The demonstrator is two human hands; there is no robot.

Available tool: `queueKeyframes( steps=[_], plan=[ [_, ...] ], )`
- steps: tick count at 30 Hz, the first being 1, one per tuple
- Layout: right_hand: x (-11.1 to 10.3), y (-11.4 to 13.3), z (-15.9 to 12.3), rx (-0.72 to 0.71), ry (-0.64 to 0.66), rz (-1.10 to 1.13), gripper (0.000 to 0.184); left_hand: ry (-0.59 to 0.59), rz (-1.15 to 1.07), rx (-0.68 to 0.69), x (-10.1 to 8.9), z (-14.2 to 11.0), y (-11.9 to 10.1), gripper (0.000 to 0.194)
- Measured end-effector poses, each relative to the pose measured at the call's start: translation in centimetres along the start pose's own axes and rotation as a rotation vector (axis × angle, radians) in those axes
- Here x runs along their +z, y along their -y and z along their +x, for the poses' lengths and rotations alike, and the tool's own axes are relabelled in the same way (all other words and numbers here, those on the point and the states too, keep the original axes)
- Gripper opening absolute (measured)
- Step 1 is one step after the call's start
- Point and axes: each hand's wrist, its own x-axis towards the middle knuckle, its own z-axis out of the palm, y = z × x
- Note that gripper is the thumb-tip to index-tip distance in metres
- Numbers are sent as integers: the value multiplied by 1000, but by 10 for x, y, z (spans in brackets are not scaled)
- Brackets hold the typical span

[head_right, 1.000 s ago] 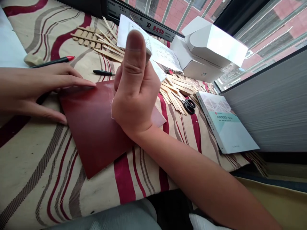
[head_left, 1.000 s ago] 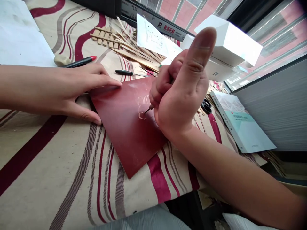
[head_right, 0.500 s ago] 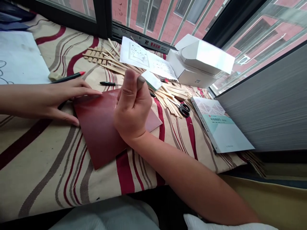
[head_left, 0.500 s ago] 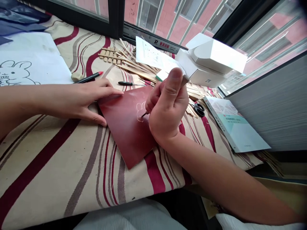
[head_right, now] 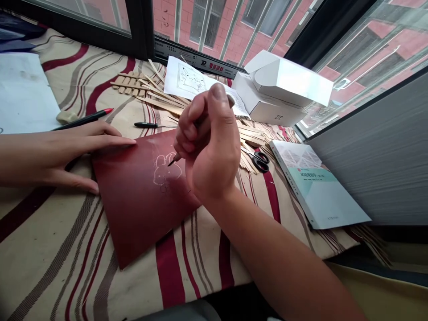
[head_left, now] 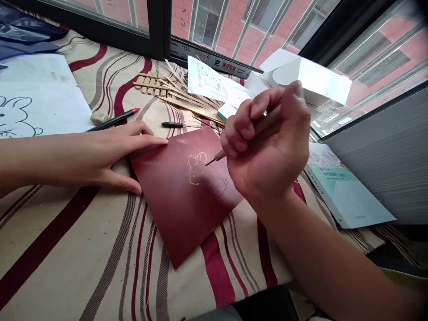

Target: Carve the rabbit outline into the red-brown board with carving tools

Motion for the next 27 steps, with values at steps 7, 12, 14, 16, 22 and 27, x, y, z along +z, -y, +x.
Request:
queueKeyframes(
  steps=[7, 12, 14, 16, 22, 27],
  plan=[
    [-1, -3, 1, 216, 171, 18, 56, -17, 13, 37, 3, 0, 11, 85],
    [2, -8, 5, 262, 172, -28, 70, -24, -3, 35, 4, -1, 9, 85],
    [4, -8, 8, 287, 180, -2, 69, -45, 9, 18, 4, -2, 4, 85],
    [6, -7, 11, 305, 188, 41, 67, -65, 23, 8, 3, -2, 0, 84],
    [4, -8, 15, 374, 223, 122, 62, -9, 6, 32, 2, 1, 6, 82],
    [3, -9, 16, 374, 212, 100, 63, -9, 9, 30, 2, 1, 8, 84]
  ],
)
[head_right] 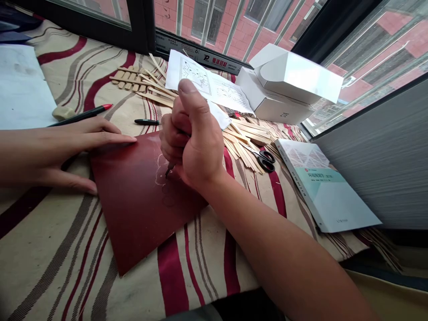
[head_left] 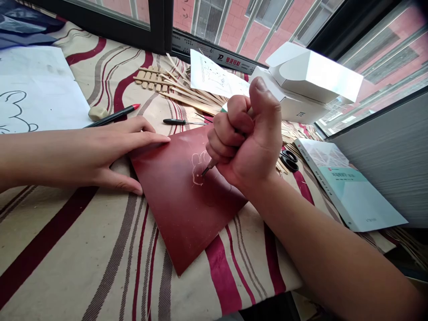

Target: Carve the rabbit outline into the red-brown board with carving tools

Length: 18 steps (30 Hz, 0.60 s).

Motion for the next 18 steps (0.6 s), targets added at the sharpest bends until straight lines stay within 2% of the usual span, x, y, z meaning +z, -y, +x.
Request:
queueKeyframes(
  steps=[6, 12, 18],
  plan=[
    [2, -8, -1, -86, -72, -119, 69, -12, 6, -4, 1, -1, -3, 85],
    [16, -16, -7, -292, -182, -225, 66, -6, 24, -16, 3, 0, 2, 89],
    [19, -24, -9, -375, -194, -174, 62, -26, 53, -9, 2, 0, 1, 85]
  ],
)
